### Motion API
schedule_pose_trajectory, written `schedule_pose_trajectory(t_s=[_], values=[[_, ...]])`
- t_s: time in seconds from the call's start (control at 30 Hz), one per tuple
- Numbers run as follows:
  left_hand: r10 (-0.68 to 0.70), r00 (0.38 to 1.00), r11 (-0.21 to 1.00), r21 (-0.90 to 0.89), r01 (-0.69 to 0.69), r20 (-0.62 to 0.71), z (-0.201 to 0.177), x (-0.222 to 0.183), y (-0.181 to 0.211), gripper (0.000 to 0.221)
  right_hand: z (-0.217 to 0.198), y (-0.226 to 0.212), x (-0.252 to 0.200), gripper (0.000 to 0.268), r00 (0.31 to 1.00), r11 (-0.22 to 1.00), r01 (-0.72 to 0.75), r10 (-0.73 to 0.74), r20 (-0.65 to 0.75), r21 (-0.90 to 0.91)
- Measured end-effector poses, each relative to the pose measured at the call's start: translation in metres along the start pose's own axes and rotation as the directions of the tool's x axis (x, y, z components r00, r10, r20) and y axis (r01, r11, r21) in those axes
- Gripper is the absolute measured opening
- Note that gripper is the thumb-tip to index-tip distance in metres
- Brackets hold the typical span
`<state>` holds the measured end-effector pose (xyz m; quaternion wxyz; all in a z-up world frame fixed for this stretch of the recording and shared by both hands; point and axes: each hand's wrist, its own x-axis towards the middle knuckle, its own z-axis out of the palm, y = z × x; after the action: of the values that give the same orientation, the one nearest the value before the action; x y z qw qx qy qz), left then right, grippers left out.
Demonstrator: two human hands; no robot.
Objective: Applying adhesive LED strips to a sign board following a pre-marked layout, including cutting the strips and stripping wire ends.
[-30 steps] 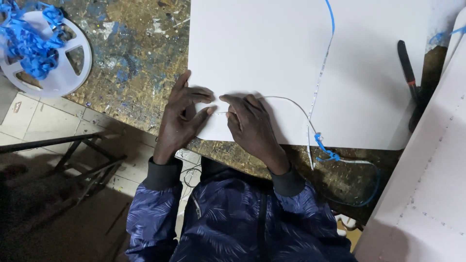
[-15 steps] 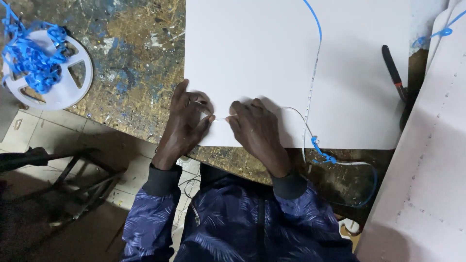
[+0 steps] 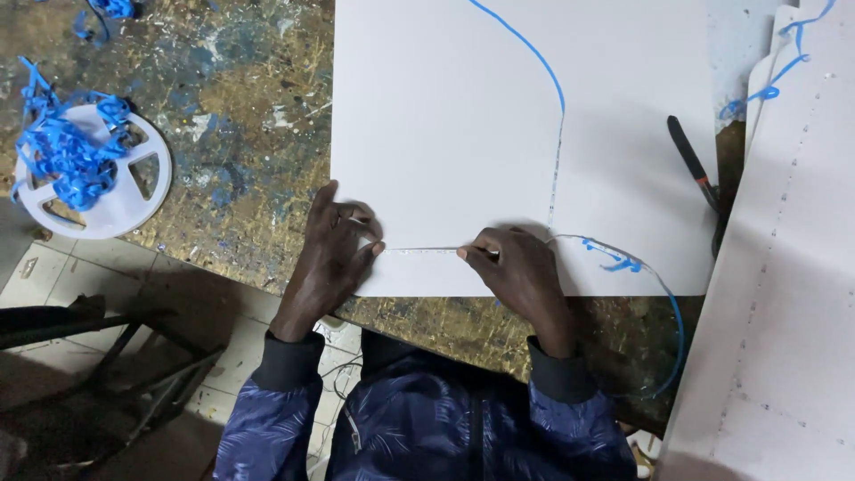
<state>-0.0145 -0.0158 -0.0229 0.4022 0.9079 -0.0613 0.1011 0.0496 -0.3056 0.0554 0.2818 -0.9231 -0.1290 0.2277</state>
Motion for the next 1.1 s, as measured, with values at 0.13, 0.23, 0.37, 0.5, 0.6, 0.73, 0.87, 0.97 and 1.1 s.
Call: schedule_pose_trajectory(t_s=[0.13, 0.23, 0.37, 0.5, 0.6, 0.73, 0.87, 0.97, 1.1], values=[[-0.003, 1.0, 1.0, -0.019, 0.003, 0.01, 0.0, 0.004, -0.001, 0.014, 0.0, 0.002, 0.003, 0.032, 1.0, 1.0, -0.008, 0.008, -0.018, 0.0], [-0.022, 1.0, 0.999, -0.03, 0.022, 0.011, -0.001, 0.004, 0.002, 0.014, 0.001, 0.007, 0.007, 0.037, 1.0, 1.0, -0.018, 0.018, -0.009, 0.001], [-0.034, 0.999, 0.997, -0.066, 0.035, 0.011, -0.004, 0.006, 0.008, 0.011, 0.004, 0.008, 0.005, 0.037, 0.999, 1.0, 0.009, -0.009, -0.034, 0.012], [-0.033, 0.999, 0.997, -0.071, 0.034, 0.013, 0.001, 0.007, 0.002, 0.011, 0.007, 0.015, 0.008, 0.037, 0.999, 1.0, 0.013, -0.013, -0.046, 0.01], [-0.043, 0.999, 0.996, -0.072, 0.044, 0.005, 0.005, 0.005, -0.003, 0.01, 0.009, 0.015, 0.008, 0.036, 0.999, 1.0, 0.003, -0.003, -0.036, -0.001], [-0.046, 0.999, 0.997, -0.061, 0.046, -0.002, 0.005, 0.006, 0.001, 0.01, 0.01, 0.015, 0.008, 0.04, 0.999, 1.0, 0.012, -0.011, -0.041, 0.021], [-0.045, 0.999, 0.998, -0.038, 0.044, -0.014, 0.003, 0.006, 0.007, 0.01, 0.01, 0.016, 0.01, 0.037, 1.0, 1.0, 0.002, -0.002, -0.031, -0.014], [0.086, 0.984, 0.985, 0.163, -0.061, -0.154, 0.008, -0.005, 0.02, 0.014, 0.009, 0.014, 0.011, 0.038, 0.999, 1.0, 0.024, -0.024, -0.043, -0.003], [0.102, 0.99, 0.986, 0.145, -0.088, -0.095, 0.051, -0.016, 0.038, 0.026, 0.012, 0.02, 0.013, 0.035, 0.999, 0.999, 0.021, -0.022, -0.045, -0.024]])
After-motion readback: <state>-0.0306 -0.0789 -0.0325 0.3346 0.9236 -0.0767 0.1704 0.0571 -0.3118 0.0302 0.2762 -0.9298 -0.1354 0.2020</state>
